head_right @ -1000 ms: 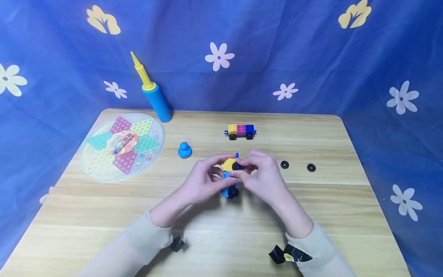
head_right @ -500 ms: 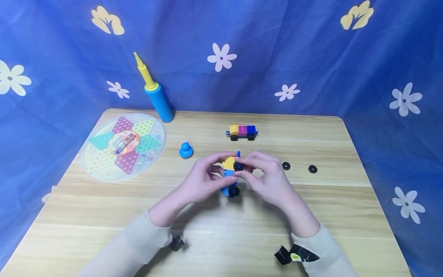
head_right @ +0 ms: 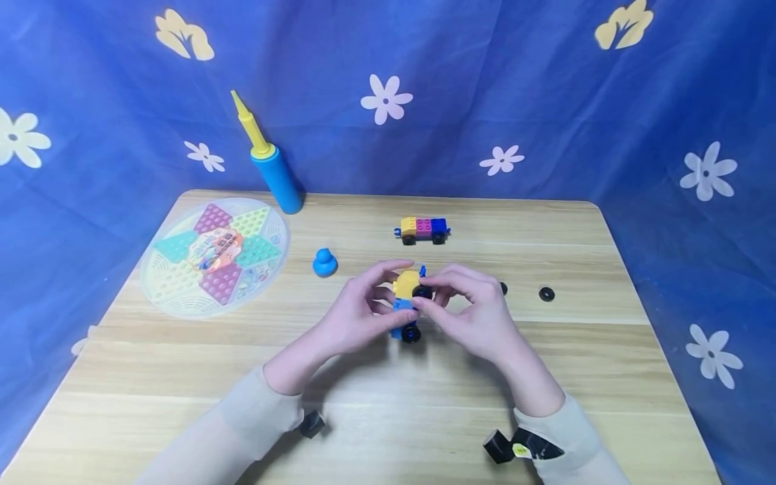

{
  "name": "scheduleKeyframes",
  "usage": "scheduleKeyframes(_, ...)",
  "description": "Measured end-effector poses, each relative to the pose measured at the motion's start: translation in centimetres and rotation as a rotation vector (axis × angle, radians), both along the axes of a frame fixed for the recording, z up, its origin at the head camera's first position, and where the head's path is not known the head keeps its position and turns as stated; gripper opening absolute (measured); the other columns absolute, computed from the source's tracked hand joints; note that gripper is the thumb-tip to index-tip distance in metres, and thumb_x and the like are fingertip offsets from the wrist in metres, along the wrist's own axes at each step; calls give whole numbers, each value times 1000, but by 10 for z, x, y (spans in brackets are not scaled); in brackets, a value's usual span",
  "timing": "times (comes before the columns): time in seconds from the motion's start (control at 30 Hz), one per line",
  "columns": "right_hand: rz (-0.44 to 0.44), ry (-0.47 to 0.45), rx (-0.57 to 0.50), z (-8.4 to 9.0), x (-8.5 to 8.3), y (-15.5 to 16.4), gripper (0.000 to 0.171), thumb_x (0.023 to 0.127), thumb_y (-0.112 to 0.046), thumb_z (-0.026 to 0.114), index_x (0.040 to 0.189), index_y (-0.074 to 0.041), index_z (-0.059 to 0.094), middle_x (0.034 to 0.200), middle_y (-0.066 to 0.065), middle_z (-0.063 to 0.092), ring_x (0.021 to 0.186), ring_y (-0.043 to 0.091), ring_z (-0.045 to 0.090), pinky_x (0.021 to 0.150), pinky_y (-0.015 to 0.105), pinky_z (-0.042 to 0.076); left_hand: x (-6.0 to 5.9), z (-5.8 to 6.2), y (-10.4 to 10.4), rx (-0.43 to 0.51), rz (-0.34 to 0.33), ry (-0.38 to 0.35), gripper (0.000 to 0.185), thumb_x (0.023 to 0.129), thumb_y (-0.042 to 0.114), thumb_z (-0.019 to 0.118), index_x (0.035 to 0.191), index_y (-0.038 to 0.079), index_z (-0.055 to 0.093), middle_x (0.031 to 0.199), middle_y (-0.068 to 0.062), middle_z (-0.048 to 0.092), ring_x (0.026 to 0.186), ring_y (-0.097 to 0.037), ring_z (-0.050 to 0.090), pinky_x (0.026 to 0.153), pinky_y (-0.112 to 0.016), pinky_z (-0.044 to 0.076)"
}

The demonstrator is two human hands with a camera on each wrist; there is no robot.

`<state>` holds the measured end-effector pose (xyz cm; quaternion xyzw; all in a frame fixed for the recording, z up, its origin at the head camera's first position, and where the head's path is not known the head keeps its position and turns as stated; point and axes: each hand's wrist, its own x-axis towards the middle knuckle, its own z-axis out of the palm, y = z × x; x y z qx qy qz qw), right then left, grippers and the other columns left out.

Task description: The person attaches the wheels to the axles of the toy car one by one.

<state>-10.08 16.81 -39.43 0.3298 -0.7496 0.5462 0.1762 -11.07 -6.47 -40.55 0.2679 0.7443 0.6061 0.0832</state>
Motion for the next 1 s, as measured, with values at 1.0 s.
scheduleKeyframes(1.0, 80, -131, 235, 5, 6, 5, 53, 81, -6, 94, 129, -9, 75, 125, 0, 72, 109, 18, 71, 88, 29, 61, 3, 10, -6, -319, 80, 441, 46, 81, 7, 92, 124, 15, 77, 119, 4, 74, 113, -10, 66, 98, -30, 53)
